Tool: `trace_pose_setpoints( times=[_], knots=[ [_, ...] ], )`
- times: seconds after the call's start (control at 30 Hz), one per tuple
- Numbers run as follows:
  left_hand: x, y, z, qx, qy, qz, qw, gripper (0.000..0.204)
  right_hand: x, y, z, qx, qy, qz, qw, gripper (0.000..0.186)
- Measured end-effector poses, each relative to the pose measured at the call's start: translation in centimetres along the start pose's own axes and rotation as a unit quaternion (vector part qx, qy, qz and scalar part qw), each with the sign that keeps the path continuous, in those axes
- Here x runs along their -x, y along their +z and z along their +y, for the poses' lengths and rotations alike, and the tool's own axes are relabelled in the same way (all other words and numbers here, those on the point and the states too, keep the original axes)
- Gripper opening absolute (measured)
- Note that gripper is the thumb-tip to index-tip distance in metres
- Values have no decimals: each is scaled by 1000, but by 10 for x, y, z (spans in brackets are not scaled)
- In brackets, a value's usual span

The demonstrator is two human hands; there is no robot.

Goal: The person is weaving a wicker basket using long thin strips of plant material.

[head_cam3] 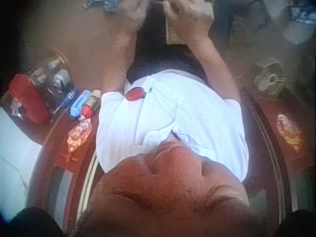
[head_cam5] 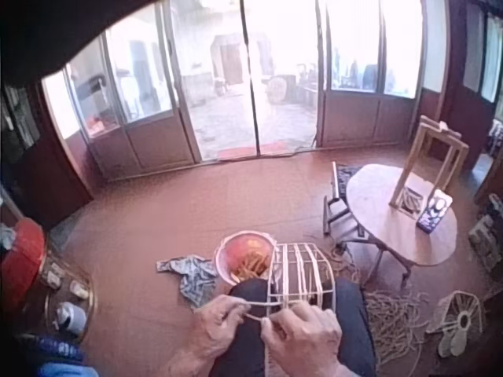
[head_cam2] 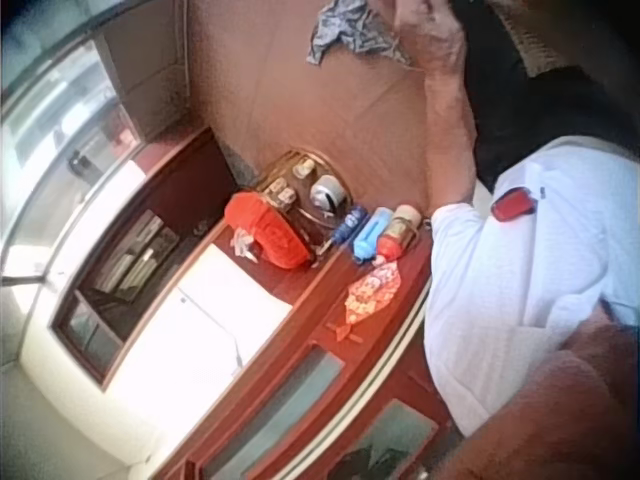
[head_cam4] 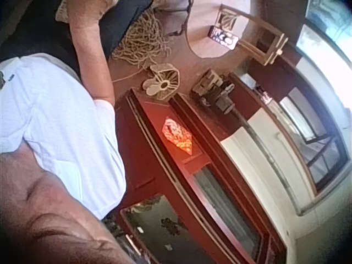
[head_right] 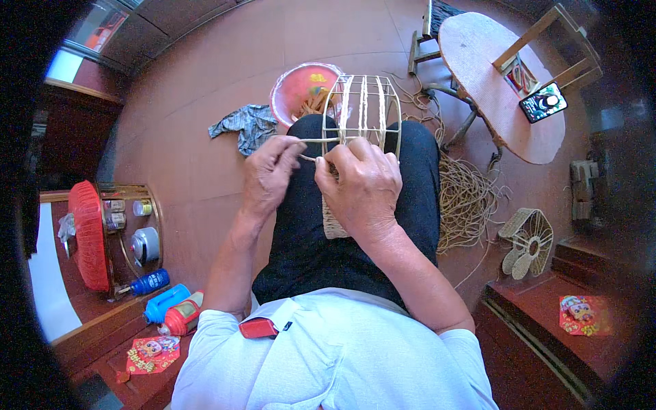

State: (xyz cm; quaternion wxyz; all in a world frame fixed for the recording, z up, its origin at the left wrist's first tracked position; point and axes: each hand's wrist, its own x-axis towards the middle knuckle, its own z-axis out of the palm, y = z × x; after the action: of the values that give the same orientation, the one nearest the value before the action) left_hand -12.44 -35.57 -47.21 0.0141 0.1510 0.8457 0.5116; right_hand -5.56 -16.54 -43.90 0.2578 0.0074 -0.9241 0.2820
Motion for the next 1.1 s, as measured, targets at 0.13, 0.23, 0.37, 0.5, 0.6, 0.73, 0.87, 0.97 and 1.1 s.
trace_pose_setpoints(
  times=[0.13, 0.23, 0.37, 0.5, 0.6, 0.73, 0.87, 0.97, 1.1],
  knots=[
    [-4, -55, -41, -156, -129, 81, 976, 15, -2, 0, 0, 12, 0, -5, 1000, 18],
    [10, -59, -24, -245, -38, 115, 962, 18, -3, 1, 3, 8, -1, 1, 1000, 18],
    [49, 11, 45, -30, -8, 64, 997, 25, -1, 1, 4, 4, 0, -8, 1000, 19],
    [53, 46, 51, 89, -54, 91, 990, 27, -2, 1, 3, 11, -8, 0, 1000, 19],
    [55, 53, 47, 151, -81, 92, 981, 29, -1, -1, 5, 9, -7, -4, 1000, 18],
    [51, 57, 43, 324, -115, 71, 936, 28, -1, -11, 9, -17, -21, -24, 999, 14],
    [48, 52, 48, 364, -155, 35, 918, 29, -5, -22, 16, -78, -12, -62, 995, 8],
    [46, 51, 51, 453, -192, 6, 870, 31, -7, -30, 19, -75, -14, -105, 991, 16],
    [42, 46, 45, 501, -217, -31, 837, 35, -14, -35, 17, -82, -16, -131, 988, 20]
  ],
)
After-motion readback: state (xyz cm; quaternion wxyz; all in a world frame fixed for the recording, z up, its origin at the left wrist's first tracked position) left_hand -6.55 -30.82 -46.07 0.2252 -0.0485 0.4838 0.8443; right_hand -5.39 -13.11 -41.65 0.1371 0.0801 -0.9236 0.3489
